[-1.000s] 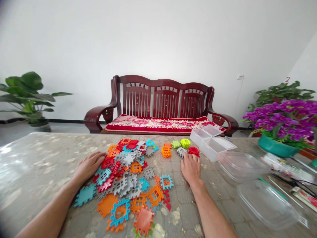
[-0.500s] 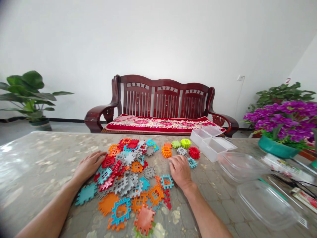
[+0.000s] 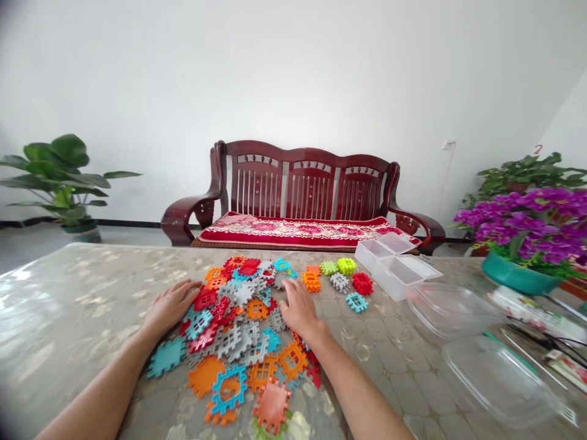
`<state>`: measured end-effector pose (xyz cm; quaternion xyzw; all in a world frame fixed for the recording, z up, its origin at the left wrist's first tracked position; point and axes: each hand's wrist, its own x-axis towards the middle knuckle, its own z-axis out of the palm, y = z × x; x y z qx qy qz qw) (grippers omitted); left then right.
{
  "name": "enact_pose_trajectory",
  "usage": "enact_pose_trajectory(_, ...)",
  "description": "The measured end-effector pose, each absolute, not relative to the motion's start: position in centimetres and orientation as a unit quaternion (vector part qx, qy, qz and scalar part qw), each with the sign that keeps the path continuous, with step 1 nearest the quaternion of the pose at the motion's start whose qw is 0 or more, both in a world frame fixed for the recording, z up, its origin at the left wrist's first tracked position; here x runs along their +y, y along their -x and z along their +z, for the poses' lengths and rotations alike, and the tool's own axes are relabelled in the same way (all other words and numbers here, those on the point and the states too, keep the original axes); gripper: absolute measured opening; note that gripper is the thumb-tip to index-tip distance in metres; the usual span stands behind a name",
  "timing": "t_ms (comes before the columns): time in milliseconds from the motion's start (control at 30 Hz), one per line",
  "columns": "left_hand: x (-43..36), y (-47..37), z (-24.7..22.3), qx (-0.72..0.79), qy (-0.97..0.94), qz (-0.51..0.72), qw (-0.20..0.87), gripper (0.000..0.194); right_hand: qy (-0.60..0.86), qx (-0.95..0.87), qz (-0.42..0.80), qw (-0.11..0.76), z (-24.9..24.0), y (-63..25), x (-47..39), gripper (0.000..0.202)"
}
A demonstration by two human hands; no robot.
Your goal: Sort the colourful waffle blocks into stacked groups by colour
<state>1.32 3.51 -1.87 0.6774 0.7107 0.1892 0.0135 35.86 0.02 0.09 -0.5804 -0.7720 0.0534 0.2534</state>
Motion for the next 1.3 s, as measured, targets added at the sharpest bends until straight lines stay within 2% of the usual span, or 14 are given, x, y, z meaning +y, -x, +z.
enact_pose_trajectory(133,3.5,-1.2,-2.0,0.708,-0.681,0.188,0.010,0.049,0.607,-0.762,0.007,0.223,0.4,-33.8,2.2,0.052)
enact_pose_trajectory(300,3.4,-1.3,-1.9,0.713,-0.678,0.177,0.016,0.051,0.625,-0.767,-0.017,0.143,1.5,-33.1,3.2,0.033)
enact_pose_trajectory(433,3.4,-1.3,-1.8,0.711,-0.679,0.182,0.022,0.051,0.604,-0.787,-0.031,0.120,1.7,-33.5,2.8,0.024)
enact_pose_trajectory(500,3.5,-1.3,-1.9,0.711,-0.679,0.183,0.024,0.051,0.601,-0.785,-0.032,0.142,1.7,-33.9,2.2,0.026)
enact_pose_trajectory(667,3.5,-1.2,-2.0,0.708,-0.683,0.178,0.020,0.051,0.657,-0.707,0.002,0.260,1.6,-36.6,0.4,0.026)
enact_pose_trajectory(833,3.6,-1.1,-2.1,0.707,-0.685,0.175,0.019,0.051,0.681,-0.627,0.051,0.376,0.4,-41.3,-1.0,0.037)
enact_pose_trajectory(933,3.6,-1.1,-2.2,0.705,-0.686,0.180,0.012,0.050,0.697,-0.593,0.048,0.400,-0.6,-44.0,-1.3,0.042)
enact_pose_trajectory(1200,3.9,-0.9,-2.4,0.707,-0.684,0.180,0.009,0.049,0.734,-0.614,-0.076,0.278,-0.8,-45.7,-2.2,0.040)
enact_pose_trajectory(1300,3.9,-0.9,-2.3,0.710,-0.681,0.177,0.009,0.049,0.735,-0.634,-0.095,0.221,-0.1,-45.2,-2.8,0.032)
